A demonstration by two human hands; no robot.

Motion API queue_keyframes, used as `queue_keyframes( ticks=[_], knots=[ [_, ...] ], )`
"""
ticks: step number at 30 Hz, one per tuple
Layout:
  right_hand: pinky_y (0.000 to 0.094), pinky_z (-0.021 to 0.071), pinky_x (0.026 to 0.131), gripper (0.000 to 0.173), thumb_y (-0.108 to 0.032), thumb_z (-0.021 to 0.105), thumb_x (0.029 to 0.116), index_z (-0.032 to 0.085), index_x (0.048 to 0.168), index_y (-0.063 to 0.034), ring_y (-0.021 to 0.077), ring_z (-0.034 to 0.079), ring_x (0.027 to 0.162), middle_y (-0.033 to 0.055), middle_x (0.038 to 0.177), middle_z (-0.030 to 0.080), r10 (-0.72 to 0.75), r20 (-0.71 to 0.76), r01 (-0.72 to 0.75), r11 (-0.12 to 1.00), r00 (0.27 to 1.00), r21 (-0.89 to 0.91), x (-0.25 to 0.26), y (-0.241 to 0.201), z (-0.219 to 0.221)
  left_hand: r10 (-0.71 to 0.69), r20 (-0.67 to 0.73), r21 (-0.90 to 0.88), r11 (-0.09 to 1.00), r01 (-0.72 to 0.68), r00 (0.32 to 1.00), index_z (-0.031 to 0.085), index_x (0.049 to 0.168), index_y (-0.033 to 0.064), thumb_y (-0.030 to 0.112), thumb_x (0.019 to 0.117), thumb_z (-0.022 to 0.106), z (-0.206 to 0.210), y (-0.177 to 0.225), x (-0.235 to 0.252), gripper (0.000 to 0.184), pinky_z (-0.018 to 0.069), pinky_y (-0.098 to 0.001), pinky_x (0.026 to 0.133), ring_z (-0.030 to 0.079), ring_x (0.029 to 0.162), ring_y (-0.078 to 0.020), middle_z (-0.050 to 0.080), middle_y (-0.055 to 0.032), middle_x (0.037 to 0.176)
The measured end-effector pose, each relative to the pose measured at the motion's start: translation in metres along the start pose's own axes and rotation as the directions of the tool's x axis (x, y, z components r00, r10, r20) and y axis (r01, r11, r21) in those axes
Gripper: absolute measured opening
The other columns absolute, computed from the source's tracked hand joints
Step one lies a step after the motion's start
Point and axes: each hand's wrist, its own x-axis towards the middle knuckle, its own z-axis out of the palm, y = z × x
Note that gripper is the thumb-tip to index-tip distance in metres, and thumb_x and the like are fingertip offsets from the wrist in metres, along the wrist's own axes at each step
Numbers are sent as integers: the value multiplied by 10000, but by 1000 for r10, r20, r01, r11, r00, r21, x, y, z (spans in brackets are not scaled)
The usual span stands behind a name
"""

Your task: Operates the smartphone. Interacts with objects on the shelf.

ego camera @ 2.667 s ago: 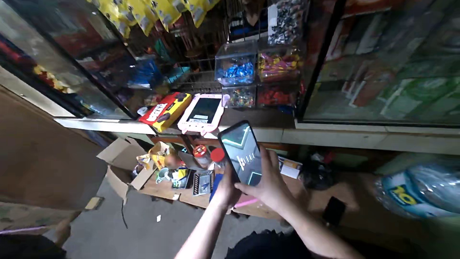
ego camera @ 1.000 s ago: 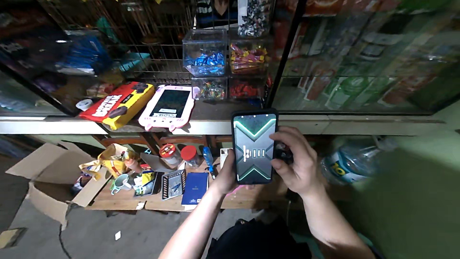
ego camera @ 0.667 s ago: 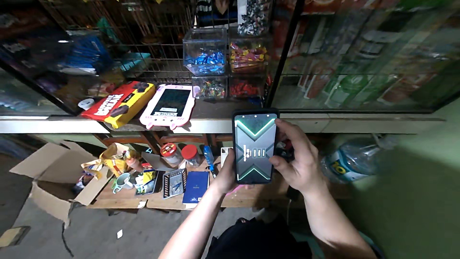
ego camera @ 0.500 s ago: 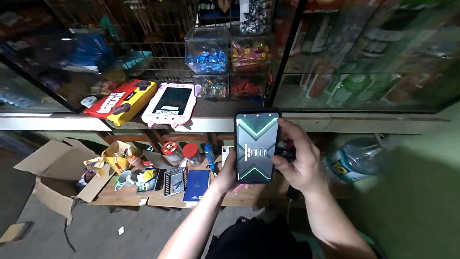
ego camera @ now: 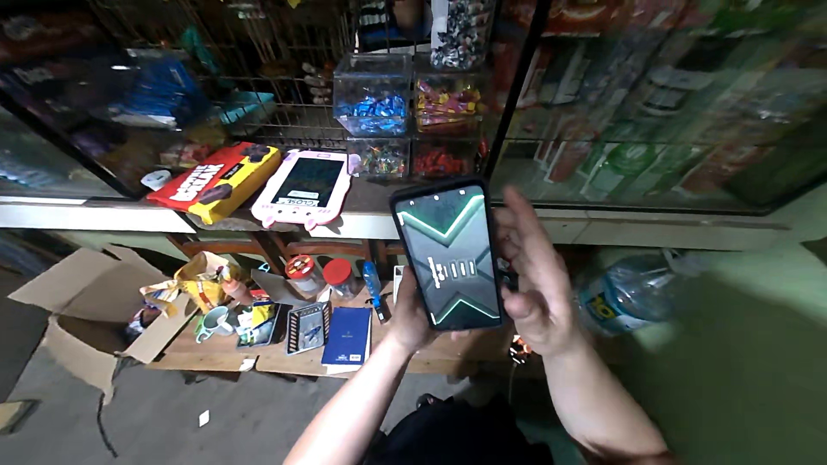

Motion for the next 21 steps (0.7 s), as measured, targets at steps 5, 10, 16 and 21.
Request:
queue_keyframes(
  ticks=[5,10,16,21],
  knots=[
    [247,526,1006,899,-710,364,988,415,1521,11,46,561,1232,75,1404,539,64,55,-68,994,996,87,0,2,2,-78,106,-300,948,106,991,748,1188,210,690,911,537,-4,-15,-2,593,618,-317,733,740,975,-141,762,-33,1107],
    [242,528,1003,860,-681,361,1006,441,1507,13,43,571,1220,79,1373,566,37,53,-39,998,998,49,-1,2,-1,-50,80,-336,939,74,996,750,1177,196,679,898,569,1,-20,-1,586,624,-331,707,746,966,-156,763,-44,1103],
    [226,465,1019,563,-565,393,1064,551,1389,-134,73,549,1214,76,1313,569,-192,-22,173,922,981,-347,-11,10,-3,-21,17,-242,970,25,1000,761,1141,224,653,919,568,6,-14,1,521,622,-308,737,742,962,-119,770,-19,1081],
    [295,227,1139,413,-498,353,1089,698,1165,-282,78,376,1322,-11,1310,479,-344,-55,245,763,937,-599,-22,13,-7,-70,-54,-156,986,61,996,765,1107,248,693,868,608,5,-6,0,529,622,-308,738,745,929,-114,773,-10,1041]
  ],
)
